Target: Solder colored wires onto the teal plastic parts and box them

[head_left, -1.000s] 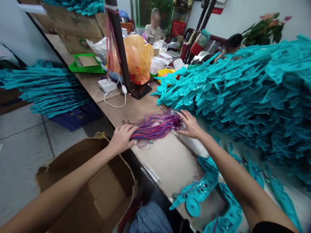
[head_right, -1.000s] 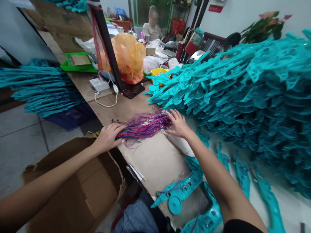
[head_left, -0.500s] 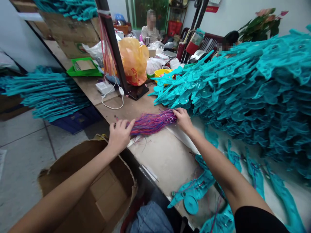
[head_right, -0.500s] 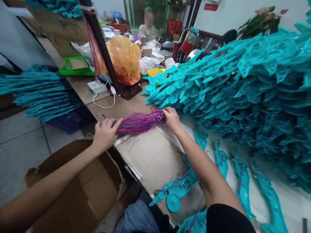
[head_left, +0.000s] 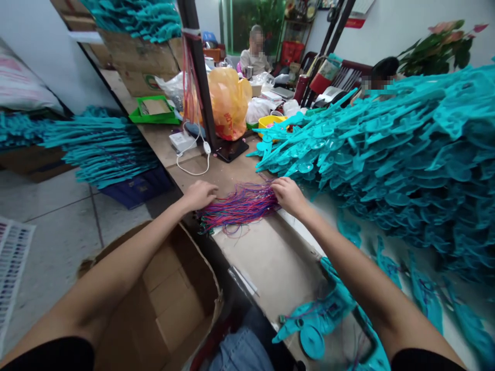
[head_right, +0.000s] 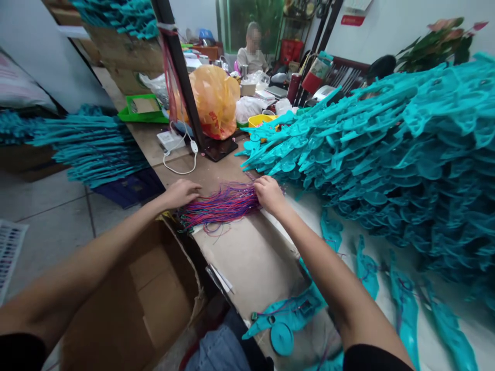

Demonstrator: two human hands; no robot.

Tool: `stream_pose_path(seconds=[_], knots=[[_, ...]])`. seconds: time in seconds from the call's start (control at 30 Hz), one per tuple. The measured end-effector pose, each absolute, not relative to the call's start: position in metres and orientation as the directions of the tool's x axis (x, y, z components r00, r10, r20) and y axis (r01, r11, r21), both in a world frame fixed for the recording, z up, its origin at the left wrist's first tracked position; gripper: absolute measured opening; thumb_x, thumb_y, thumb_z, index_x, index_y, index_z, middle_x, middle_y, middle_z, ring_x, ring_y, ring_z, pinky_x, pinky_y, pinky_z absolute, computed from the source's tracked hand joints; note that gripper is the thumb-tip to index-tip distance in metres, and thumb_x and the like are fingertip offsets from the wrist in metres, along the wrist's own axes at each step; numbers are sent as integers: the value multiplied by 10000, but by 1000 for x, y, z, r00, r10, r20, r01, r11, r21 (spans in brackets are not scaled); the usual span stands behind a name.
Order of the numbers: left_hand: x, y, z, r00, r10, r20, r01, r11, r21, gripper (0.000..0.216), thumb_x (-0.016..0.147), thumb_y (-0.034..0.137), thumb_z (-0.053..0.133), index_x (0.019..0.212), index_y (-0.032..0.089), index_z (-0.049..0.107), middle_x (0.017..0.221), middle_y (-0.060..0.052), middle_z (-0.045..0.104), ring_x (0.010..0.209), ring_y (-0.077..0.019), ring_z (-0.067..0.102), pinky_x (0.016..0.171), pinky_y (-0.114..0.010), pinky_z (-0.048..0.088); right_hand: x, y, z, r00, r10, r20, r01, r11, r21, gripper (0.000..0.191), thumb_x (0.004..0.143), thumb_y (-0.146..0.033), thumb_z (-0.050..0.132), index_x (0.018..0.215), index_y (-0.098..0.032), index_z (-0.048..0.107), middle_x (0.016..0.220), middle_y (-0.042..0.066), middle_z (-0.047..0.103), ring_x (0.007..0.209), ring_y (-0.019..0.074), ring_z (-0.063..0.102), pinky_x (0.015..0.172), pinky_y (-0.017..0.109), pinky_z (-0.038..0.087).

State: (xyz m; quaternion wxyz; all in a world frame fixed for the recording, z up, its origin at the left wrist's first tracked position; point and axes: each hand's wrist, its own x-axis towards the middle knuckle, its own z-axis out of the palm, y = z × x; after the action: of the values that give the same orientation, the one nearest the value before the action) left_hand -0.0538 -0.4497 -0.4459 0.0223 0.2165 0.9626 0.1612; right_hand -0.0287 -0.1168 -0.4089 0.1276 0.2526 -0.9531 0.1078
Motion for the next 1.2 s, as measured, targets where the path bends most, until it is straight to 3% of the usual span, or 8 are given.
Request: stream_pose_path(seconds=[0.17,0.27,0.47,0.63,0.8,0.93,1.07,1.2], knots=[[-75,-451,-445,-858,496,-133,434,838,331,138,691,299,663,795,221,711,797,-34,723,786,-200,637,731,-263,438,-74,-155,-426,-866,-478,147,-490,870,-56,369,913,-144,408,1201,-205,630,1329,78,576,1227,221,451,1013,362,397],[-75,-456,-446,-876,467,-120,403,847,347,71,663,277,661,643,209,657,730,-37,705,711,-190,629,649,-253,420,-86,-162,-433,-915,-394,90,-395,919,0,354,909,-189,437,1206,-217,628,1239,124,612,1145,276,486,913,407,424],[-67,-473,-436,-961,268,70,271,854,444,148,774,266,481,777,195,610,765,-48,688,710,-181,624,637,-259,424,-71,-152,-419,-918,-378,120,-369,925,93,353,942,-210,367,999,-131,706,1021,181,611,986,275,489,826,374,386],[-54,-469,-405,-983,56,175,183,370,911,150,771,319,546,793,170,553,668,-26,647,588,-136,594,596,-249,465,-37,-129,-406,-883,-446,147,-430,894,128,309,937,-189,402,927,-135,706,948,144,606,919,242,480,812,345,365],[-38,-454,-364,-975,24,219,220,90,971,153,782,304,589,790,159,542,690,-28,670,582,-108,601,613,-238,485,3,-105,-399,-843,-509,171,-490,860,146,241,921,-233,482,934,-175,716,921,121,631,964,259,505,873,392,360],[-24,-440,-339,-969,81,232,238,72,969,156,798,304,592,788,154,551,692,-22,669,590,-105,604,612,-228,488,14,-106,-391,-817,-482,315,-508,861,0,258,917,-373,526,913,-206,722,1002,103,653,954,242,546,858,386,404],[-12,-421,-315,-936,172,306,324,85,942,148,815,293,595,797,152,552,707,-24,675,625,-110,619,633,-229,499,-11,-142,-375,-810,-344,475,-498,831,-246,278,900,-292,548,1127,-188,668,1075,112,658,1006,237,562,899,367,437],[-2,-410,-291,-902,222,369,395,83,915,155,820,291,605,802,148,548,708,-22,666,642,-117,624,677,-253,510,-46,-182,-358,-837,-453,306,-545,736,-401,441,816,-269,657,1242,-166,608,1060,74,684,946,189,604,844,301,457]])
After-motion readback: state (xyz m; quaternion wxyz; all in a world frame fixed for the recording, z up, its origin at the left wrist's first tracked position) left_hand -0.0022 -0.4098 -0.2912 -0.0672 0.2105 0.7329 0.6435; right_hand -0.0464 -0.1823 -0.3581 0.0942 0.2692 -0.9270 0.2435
